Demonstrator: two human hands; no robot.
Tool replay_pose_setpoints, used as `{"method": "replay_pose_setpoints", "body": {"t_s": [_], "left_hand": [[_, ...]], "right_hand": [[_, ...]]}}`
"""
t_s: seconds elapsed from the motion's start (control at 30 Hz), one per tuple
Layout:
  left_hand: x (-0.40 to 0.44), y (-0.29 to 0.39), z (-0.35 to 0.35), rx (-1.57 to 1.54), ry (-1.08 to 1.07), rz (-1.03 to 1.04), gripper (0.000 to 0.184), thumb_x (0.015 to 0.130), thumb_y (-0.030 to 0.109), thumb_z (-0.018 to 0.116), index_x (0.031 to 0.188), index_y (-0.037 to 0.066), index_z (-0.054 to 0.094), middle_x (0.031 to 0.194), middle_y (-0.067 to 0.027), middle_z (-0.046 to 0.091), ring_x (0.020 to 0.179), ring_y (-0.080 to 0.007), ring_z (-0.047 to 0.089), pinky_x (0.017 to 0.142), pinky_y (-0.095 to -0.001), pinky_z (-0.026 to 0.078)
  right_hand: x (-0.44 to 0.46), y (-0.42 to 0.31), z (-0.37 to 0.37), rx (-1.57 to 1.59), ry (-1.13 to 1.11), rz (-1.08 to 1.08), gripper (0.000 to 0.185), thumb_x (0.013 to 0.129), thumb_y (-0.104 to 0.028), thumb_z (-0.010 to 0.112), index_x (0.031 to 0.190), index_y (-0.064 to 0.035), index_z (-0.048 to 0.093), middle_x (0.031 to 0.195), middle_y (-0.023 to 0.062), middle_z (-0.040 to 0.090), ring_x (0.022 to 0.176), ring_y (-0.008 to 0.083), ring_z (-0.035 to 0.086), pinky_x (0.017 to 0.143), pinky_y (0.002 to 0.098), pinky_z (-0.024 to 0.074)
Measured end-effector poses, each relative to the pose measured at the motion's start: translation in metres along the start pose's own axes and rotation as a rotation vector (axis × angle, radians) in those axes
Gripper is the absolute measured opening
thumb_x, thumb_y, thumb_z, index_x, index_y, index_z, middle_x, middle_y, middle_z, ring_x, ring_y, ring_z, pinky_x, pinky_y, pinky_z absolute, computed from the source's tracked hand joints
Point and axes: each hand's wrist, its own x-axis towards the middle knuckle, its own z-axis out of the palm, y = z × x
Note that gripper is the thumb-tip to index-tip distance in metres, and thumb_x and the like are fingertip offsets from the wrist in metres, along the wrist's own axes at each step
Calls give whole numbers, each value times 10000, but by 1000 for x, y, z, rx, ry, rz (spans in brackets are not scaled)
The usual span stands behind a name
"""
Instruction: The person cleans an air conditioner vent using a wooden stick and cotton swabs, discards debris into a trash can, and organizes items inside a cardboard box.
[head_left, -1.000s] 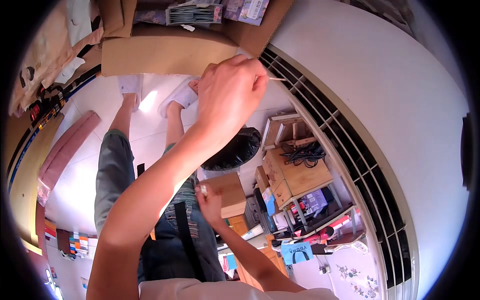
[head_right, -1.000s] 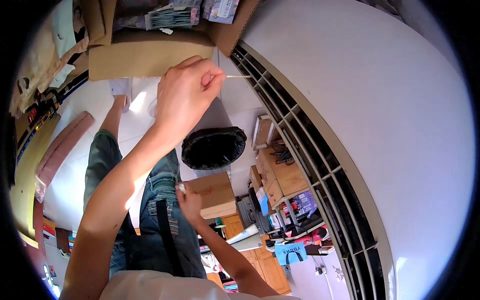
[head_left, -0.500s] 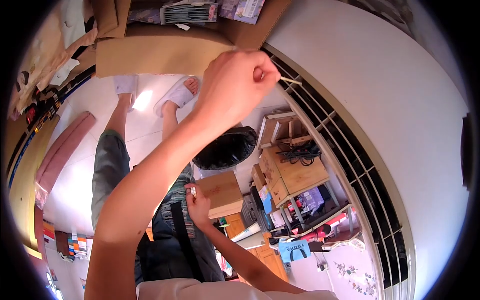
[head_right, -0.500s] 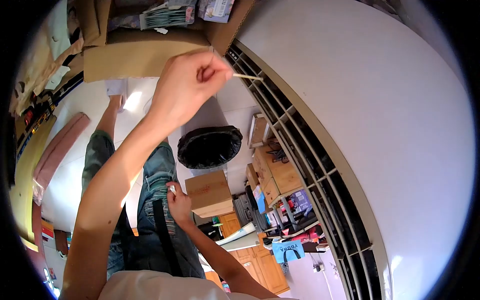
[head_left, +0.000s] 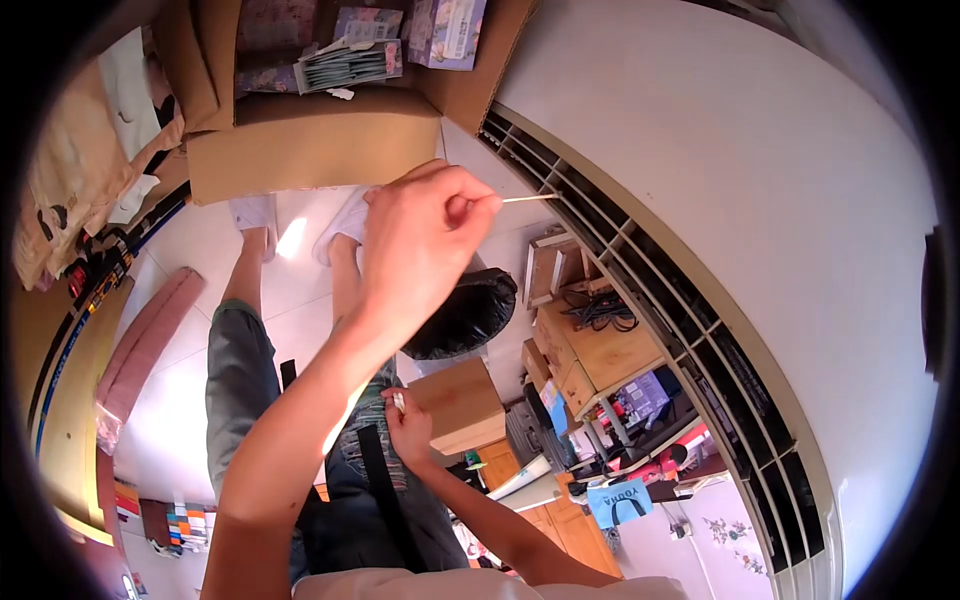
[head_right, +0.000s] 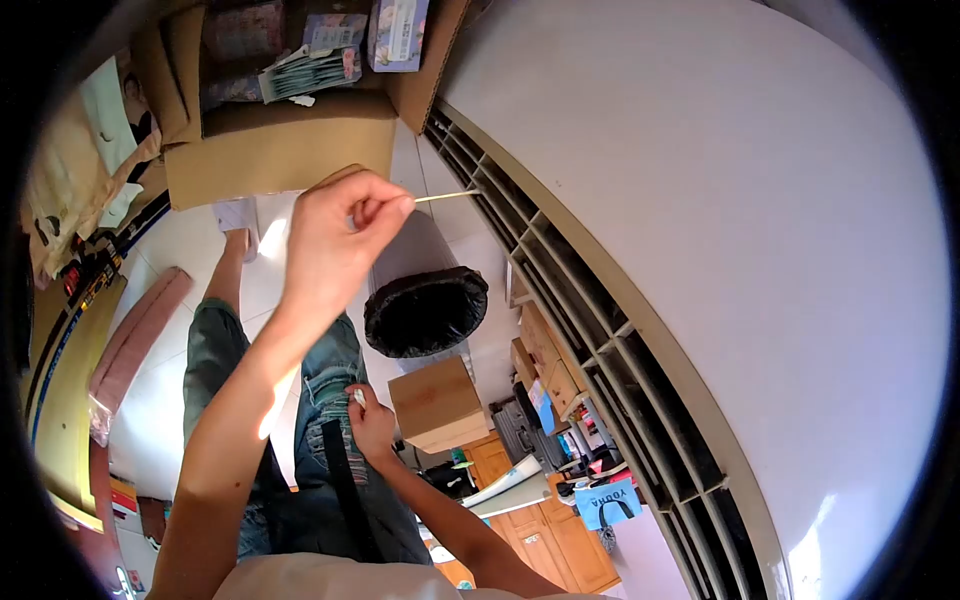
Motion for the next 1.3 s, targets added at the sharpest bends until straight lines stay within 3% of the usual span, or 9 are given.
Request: {"method": "replay_pose_setpoints", "body": {"t_s": [0.07,0.27,0.43,0.53,0.73,1.0,1.13,1.27,1.3], "left_hand": [[3,6,15,83,54,21,81,737,107,666,711,43,623,638,-59,569,543,-205,550,529,-326,431],[5,10,48,340,208,224,76,696,82,654,680,64,582,651,-61,578,606,-271,586,620,-378,459],[6,21,55,109,124,19,67,725,95,657,697,66,604,645,-62,580,591,-259,583,636,-364,458],[-2,24,39,-51,24,-139,54,751,106,654,718,70,632,643,-52,580,574,-238,578,642,-366,440],[7,13,51,340,196,196,55,730,66,640,698,58,597,644,-50,576,587,-235,568,686,-358,420],[-7,27,35,-25,42,-82,72,711,61,659,697,59,589,645,-50,566,597,-236,569,685,-349,407],[5,17,41,449,189,381,96,674,70,667,676,79,572,683,-36,532,692,-190,575,698,-348,389],[15,15,52,642,188,562,121,579,62,649,659,81,560,688,-26,507,724,-174,548,751,-341,380],[15,14,52,645,172,563,107,620,71,655,666,81,560,697,-31,515,726,-185,553,744,-341,382]], "right_hand": [[0,2,0,1,6,-4,140,853,-157,549,986,-165,593,506,121,506,476,319,557,462,420,420],[-3,9,4,-60,65,-85,152,849,-151,549,993,-161,596,510,135,507,479,323,554,463,422,418],[-4,16,6,-163,40,-121,143,841,-135,556,975,-152,602,516,137,513,478,317,556,459,411,417],[-2,10,4,4,71,-106,143,845,-130,552,978,-149,600,515,137,512,475,314,554,459,410,414],[-3,11,4,-66,59,-110,138,847,-123,546,975,-135,597,516,127,513,469,306,552,453,406,408],[0,10,4,-33,95,-130,119,855,-132,544,961,-138,600,536,126,530,475,299,564,455,397,421],[-2,7,1,-75,58,-80,121,857,-135,545,964,-137,601,543,130,535,486,302,572,459,397,425],[-2,5,-1,-68,41,-34,113,858,-135,547,957,-136,602,540,131,533,490,299,575,464,398,428],[-2,2,-2,-47,52,-27,110,859,-137,547,954,-136,601,538,131,531,490,300,575,465,399,428]]}}
